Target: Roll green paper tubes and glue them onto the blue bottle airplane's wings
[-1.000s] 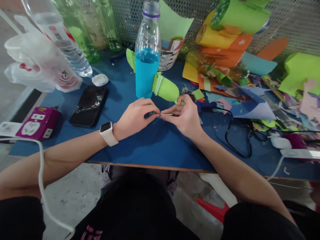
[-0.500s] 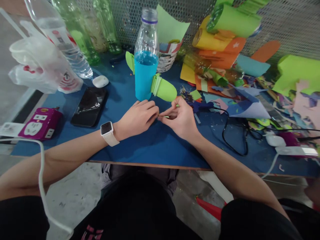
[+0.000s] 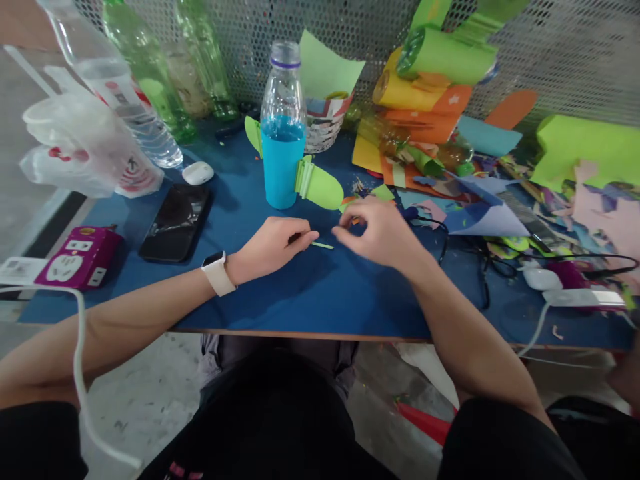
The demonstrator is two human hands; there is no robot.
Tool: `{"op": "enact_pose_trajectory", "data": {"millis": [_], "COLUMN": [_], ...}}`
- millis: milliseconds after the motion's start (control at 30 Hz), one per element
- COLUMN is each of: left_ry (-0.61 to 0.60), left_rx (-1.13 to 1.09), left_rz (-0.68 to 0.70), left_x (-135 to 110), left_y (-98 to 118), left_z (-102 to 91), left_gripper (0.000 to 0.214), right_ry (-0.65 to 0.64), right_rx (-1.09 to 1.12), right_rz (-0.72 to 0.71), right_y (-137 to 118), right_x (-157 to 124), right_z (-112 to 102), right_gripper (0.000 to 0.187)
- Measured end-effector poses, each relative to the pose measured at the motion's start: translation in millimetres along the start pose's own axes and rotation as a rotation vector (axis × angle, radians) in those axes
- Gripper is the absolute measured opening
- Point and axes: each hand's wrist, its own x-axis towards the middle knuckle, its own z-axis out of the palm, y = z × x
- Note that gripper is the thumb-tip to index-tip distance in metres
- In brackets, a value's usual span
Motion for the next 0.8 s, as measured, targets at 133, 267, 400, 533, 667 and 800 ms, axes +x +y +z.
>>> {"op": "enact_pose_trajectory", "data": {"millis": [133,267,400,533,667,800], "left_ry": [0.030,0.088,0.048,0.285,0.773,0.612], "left_rx": [-0.296,-0.492,-0.484,-0.212,0.013,0.009], "left_rz": [-0.158,-0.226,-0.170,-0.055,0.066,-0.023], "left_x": [3.7,3.1,4.4,10.3,21.9,46.0], "left_y": [8.0,27.1,40.9,27.3,-4.5,-25.3], "left_z": [0.2,-0.5,-8.3,-32.9,-71.9,-108.5], "left_gripper": [0.027,0.023,0.059,0.066,0.067,0.083], "right_ry": [0.079,-0.222,-0.310,-0.300,-0.210,0.018], "right_rx": [-0.168,-0.392,-0.448,-0.427,-0.419,-0.364], "right_rz": [0.057,0.181,0.166,0.189,0.179,0.002], "right_y": [51.5,102.4,114.0,106.0,96.0,76.8], "right_x": [3.7,5.1,4.8,0.1,-3.8,-2.6], "right_z": [-38.1,-58.6,-56.5,-54.3,-59.5,-57.7], "right_gripper": [0.011,0.054,0.059,0.048,0.043,0.052]}}
